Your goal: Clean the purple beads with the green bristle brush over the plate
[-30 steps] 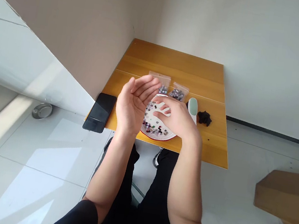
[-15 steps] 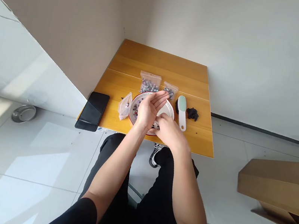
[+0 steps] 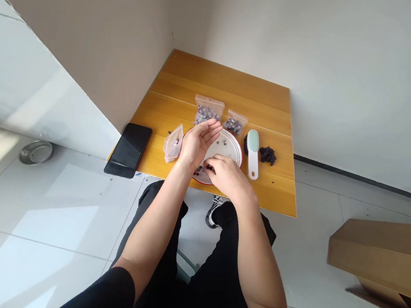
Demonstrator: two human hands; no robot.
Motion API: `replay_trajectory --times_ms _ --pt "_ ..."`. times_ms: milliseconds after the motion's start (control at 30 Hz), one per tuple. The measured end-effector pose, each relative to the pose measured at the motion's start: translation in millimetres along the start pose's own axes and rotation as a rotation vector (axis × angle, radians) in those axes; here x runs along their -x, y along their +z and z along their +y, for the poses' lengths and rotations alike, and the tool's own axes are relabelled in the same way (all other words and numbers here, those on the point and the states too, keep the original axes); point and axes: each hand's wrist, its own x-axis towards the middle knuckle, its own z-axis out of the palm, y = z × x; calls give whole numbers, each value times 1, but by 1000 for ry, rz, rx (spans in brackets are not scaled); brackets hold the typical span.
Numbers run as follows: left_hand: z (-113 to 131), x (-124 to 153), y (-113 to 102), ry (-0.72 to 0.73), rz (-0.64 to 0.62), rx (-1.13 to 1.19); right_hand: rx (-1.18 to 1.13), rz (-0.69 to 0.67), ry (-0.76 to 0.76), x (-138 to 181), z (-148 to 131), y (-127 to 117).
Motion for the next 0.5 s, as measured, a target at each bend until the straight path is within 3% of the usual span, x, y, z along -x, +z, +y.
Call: replay_trajectory --times_ms 267,500 --pt "4 -1 -2 -52 47 8 30 64 19 -7 4 2" --pt "1 1 3 -86 110 61 37 27 22 -11 4 1"
